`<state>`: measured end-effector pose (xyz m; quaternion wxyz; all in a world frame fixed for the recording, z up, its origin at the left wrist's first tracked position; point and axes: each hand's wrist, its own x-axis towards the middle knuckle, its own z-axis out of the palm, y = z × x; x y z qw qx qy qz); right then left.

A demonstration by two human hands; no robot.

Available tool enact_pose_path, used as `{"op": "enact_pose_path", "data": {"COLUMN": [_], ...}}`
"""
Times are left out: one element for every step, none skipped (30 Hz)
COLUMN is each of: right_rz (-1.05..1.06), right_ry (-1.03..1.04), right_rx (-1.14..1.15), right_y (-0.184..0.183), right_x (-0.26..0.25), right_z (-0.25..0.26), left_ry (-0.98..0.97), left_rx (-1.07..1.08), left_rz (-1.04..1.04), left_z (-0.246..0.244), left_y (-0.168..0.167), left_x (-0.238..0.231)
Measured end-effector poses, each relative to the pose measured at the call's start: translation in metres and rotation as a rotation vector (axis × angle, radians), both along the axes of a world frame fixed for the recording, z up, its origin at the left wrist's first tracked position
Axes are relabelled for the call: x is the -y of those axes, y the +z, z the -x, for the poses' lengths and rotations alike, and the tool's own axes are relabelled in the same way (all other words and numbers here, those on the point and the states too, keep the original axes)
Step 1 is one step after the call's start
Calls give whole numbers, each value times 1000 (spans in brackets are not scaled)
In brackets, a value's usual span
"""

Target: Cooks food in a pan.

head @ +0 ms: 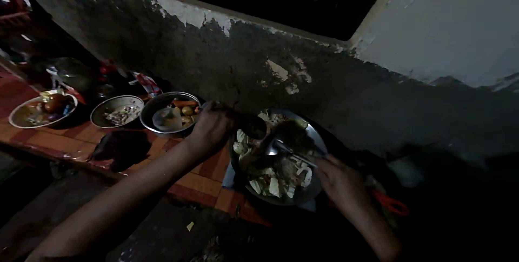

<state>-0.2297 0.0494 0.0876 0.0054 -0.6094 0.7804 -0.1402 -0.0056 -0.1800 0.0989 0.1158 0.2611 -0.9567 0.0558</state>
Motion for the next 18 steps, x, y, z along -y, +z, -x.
{"op": "enact_pose_path", "data": {"right_rz": [2, 4, -4, -34, -105, -209, -279, -320, -328, -312, -288, -273, -269, -255, -250, -259, -301, -353], "right_ry": [19, 45, 77, 97, 90, 60, 29, 0, -31, -60, -90, -124, -161, -188, -214, -237, -257, -267], "right_rx": [22, 17, -5, -32, -36, -14, 6, 22, 41, 42, 29, 9, -17, -54, -82, -99, -107, -119], "right_y": [-10, -22, -34, -41, -40, -30, -19, -5, 8, 19, 25, 27, 26, 22, 15, 7, 0, -7], "right_x": [9, 16, 21, 24, 25, 25, 25, 25, 26, 29, 35, 44, 56, 68, 80, 91, 100, 107], "right_z": [-9, -15, -17, -14, -7, 1, 12, 23, 33, 42, 49, 56, 61, 67, 72, 77, 80, 82], "left_ry": [17, 35, 56, 74, 98, 123, 139, 146, 150, 157, 180, 205, 222, 224, 218, 202, 184, 168], "left_rx": [-24, -42, -42, -41, -22, 9, 39, 64, 87, 131, 205, 273, 320, 354, 388, 409, 432, 458], "left_rz": [1, -3, -10, -10, -7, -9, -4, -1, 1, -18, -67, -126, -180, -213, -236, -250, -260, -270], "left_z": [-1, -3, -4, -5, -6, -6, -5, -4, -2, 1, 5, 11, 19, 27, 35, 43, 50, 56], "left_y": [3, 5, 5, 5, 3, 2, 1, -1, -2, -3, -2, -2, -2, -4, -6, -6, -8, -11], "left_x": [0, 0, 0, 1, 1, 1, 0, -2, -3, -5, -8, -11, -15, -17, -21, -26, -29, -32]}}
